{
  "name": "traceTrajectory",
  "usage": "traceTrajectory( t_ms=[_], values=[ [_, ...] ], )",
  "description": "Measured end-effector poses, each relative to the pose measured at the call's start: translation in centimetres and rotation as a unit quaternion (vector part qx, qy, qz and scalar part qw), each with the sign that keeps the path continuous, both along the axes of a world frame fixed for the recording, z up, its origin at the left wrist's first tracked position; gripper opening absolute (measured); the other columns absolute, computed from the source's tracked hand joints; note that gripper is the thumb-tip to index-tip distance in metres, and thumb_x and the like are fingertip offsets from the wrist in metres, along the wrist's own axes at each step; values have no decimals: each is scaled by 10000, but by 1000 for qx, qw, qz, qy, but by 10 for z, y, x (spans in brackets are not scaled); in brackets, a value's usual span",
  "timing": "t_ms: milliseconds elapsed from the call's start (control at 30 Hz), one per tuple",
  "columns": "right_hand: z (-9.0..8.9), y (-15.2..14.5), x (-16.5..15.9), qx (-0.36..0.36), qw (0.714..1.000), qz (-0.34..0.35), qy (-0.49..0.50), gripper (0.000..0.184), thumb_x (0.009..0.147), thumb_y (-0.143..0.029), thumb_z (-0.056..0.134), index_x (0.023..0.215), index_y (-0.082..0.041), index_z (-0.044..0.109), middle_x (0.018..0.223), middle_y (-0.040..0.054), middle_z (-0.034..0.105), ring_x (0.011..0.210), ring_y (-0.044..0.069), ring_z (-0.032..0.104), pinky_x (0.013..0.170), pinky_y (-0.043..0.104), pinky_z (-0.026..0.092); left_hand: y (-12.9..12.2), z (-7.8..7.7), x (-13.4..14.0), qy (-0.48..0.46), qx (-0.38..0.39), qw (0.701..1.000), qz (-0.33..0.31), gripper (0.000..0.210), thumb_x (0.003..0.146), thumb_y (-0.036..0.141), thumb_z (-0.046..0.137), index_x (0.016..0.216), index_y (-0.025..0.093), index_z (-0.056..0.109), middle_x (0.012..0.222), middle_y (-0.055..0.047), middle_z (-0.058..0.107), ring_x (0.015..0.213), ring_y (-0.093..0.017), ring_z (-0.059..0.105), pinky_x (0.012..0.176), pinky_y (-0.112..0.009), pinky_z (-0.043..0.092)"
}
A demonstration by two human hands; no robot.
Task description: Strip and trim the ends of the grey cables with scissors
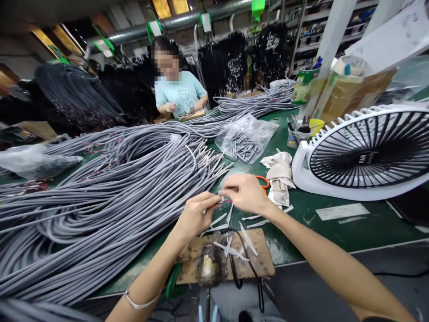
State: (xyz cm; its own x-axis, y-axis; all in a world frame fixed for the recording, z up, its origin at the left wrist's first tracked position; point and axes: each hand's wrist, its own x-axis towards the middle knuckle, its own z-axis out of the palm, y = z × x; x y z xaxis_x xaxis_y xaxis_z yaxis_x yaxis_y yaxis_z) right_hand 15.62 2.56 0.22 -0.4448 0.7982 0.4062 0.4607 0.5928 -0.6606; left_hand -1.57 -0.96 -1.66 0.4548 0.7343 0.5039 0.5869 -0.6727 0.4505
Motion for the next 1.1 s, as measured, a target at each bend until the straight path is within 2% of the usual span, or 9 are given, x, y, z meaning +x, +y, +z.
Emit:
traceTrajectory(
  t_ms=[100,167,300,400,600,733,800,900,1100],
  values=[
    [-3,14,4,-165,980,3,109,242,723,-283,579,535,-130,568,500,-27,487,494,82,418,502,214,298,-1,5,-2,-68,-33,997,4,191,798,119,521,909,151,673,765,-62,658,680,-139,604,651,-243,483],
    [-7,16,2,-203,969,8,143,282,719,-338,583,531,-128,577,483,-32,471,477,79,396,491,218,291,0,7,-3,-150,-84,983,57,173,785,151,544,891,143,680,782,-65,675,694,-149,619,654,-248,489],
    [-13,-3,-15,-179,966,21,186,304,728,-388,583,582,-125,618,563,4,565,549,109,469,555,238,356,7,6,-2,-278,-151,934,165,197,767,210,562,863,99,693,789,-93,709,682,-177,653,625,-255,507],
    [-14,-21,-29,-140,970,-3,197,329,761,-406,551,581,-133,583,556,5,547,547,118,465,543,239,361,10,4,1,-273,-137,933,191,187,758,207,566,830,106,706,779,-92,715,689,-183,656,652,-261,504],
    [-21,-26,-26,-11,1000,-4,-14,298,831,-300,499,577,-155,557,513,-21,483,493,94,411,498,219,300,12,1,-5,-217,-74,950,210,191,783,223,550,872,156,705,849,-76,711,766,-176,649,733,-270,488],
    [-24,-16,-9,-4,976,59,-211,194,795,-300,561,662,-180,638,650,11,609,617,120,543,575,210,359,19,-2,-17,-197,-72,947,245,247,801,276,530,948,153,686,872,-88,688,745,-171,630,692,-271,479],
    [-22,-9,1,7,967,25,-253,120,754,-303,604,732,-201,664,752,22,648,714,136,581,633,207,383,20,-2,-19,-218,-99,941,240,271,797,287,531,974,140,675,829,-85,679,688,-156,619,649,-256,475],
    [-21,5,15,18,946,-120,-302,134,765,-177,535,781,-160,667,763,86,656,726,179,594,624,249,385,18,0,-17,-282,-174,919,212,299,783,299,541,973,102,661,652,-47,640,536,-118,568,535,-222,445],
    [-28,22,31,19,910,-246,-332,83,655,-116,551,588,-137,596,575,102,593,552,205,557,490,269,310,11,12,-12,-407,-282,857,142,284,743,306,580,869,63,658,607,-23,577,437,-51,431,400,-172,312]
  ],
)
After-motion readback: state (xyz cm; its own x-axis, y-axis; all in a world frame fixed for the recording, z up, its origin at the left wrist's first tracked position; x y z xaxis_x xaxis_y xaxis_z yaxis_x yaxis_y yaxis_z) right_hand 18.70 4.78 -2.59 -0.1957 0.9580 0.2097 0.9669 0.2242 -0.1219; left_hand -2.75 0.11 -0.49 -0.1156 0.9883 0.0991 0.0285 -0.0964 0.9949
